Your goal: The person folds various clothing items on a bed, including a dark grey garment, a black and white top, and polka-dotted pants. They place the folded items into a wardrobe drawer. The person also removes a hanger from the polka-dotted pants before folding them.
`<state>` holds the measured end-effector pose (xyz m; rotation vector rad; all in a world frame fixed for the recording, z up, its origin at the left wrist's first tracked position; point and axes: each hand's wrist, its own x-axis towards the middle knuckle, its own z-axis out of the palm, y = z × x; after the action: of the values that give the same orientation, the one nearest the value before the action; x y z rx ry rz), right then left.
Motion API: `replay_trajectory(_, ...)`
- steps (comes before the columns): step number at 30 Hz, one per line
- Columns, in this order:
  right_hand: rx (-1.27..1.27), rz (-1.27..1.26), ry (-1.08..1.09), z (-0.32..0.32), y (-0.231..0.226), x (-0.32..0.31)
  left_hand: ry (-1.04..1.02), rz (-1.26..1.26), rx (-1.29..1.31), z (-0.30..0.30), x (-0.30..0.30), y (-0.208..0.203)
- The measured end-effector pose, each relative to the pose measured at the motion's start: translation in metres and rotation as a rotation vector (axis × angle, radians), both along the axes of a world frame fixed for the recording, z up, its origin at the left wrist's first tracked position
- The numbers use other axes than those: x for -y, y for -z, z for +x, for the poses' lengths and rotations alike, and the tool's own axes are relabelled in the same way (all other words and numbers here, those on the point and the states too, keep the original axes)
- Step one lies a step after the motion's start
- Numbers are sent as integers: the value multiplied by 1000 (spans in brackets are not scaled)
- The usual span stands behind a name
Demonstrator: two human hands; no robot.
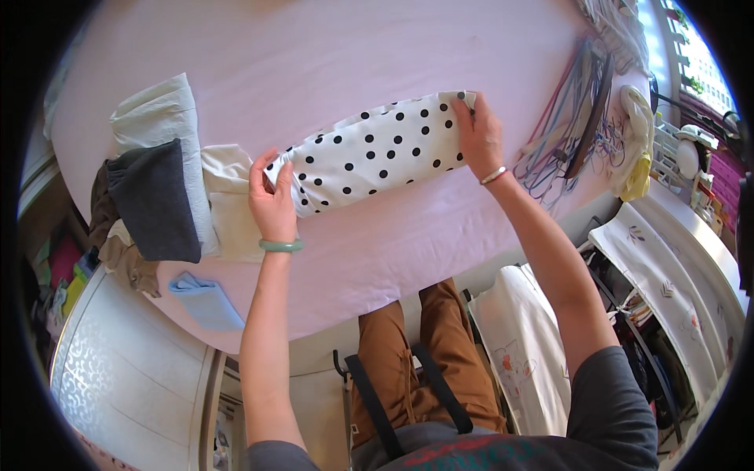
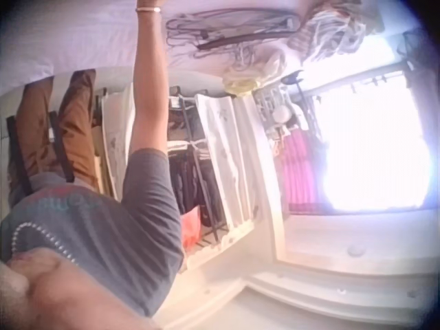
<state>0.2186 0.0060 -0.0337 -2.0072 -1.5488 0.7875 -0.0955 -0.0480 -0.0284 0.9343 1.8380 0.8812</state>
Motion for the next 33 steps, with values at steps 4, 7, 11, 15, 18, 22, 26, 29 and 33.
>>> replay_trajectory(4, 179, 91, 54, -3, 20, 5, -81, 49, -138, 17, -8, 2)
replay_trajectory(7, 222, -93, 91, -8, 11, 6, -104, 87, -153, 17, -3, 7)
replay_trajectory(11, 303, 195, -101, -19, -25, 5, 108, 299, -514, 22, 10, -4)
replay_trajectory(15, 430, 49, -584, -65, -47, 26, 722, 325, -649, 61, 16, -11)
replay_trajectory(18, 415, -9, -702, -75, -26, 28, 857, 248, -735, 80, 1, 0)
replay_trajectory(22, 459, 0, -683, -44, 12, 10, 851, 235, -858, 57, -5, 25)
replay_trajectory(26, 464, 45, -658, -27, 18, 8, 749, 193, -894, 47, 2, 31)
replay_trajectory(29, 548, 91, -452, -3, 18, 2, 658, 190, -988, 33, 10, 27)
replay_trajectory(33, 186, 189, -35, 35, 10, -36, 535, 140, -901, 16, 31, 13)
